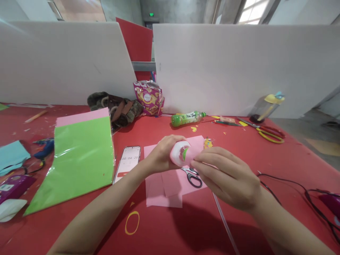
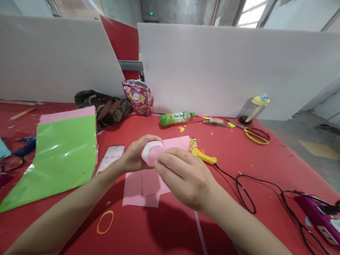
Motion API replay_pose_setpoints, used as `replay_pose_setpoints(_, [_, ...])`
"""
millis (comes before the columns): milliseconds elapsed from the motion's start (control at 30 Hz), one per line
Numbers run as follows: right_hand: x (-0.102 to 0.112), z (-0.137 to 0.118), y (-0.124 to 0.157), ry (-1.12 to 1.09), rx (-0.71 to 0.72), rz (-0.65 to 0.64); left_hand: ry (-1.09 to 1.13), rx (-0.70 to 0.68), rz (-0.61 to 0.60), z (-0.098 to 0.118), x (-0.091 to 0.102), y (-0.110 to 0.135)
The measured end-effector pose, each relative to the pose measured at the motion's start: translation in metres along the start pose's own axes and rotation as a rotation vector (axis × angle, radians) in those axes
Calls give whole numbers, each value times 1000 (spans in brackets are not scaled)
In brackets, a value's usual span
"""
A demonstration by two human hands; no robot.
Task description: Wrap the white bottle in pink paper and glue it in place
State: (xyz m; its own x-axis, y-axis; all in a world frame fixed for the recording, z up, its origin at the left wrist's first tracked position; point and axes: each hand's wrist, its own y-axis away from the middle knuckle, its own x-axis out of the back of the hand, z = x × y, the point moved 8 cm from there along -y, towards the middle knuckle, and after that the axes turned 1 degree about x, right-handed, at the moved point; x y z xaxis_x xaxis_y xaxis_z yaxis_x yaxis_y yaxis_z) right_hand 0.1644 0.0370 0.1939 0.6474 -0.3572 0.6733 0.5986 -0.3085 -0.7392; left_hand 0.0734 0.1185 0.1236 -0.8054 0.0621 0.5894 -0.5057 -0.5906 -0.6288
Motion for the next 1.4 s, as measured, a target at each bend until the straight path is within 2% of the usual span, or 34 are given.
replay_pose_setpoints(233, [0,-2,3,41,7,1,17,-29,12,4,2,0])
replay_pose_setpoints(367, [0,-3,3,48,57,-22,12,-11,15,2,3,0])
replay_pose_setpoints(633, [2,5,3,232,25,-13,10,-24,21,3,4,0])
replay_pose_setpoints(933, [-1,9,3,212,-6,-56,17,-30,27,4,5,-1])
replay_pose_setpoints(1167, [-2,9,4,199,-26,-98,22,25,28,1,5,0])
replay_pose_setpoints(1400, [0,8,4,197,-24,-87,33,35,27,0,6,-1])
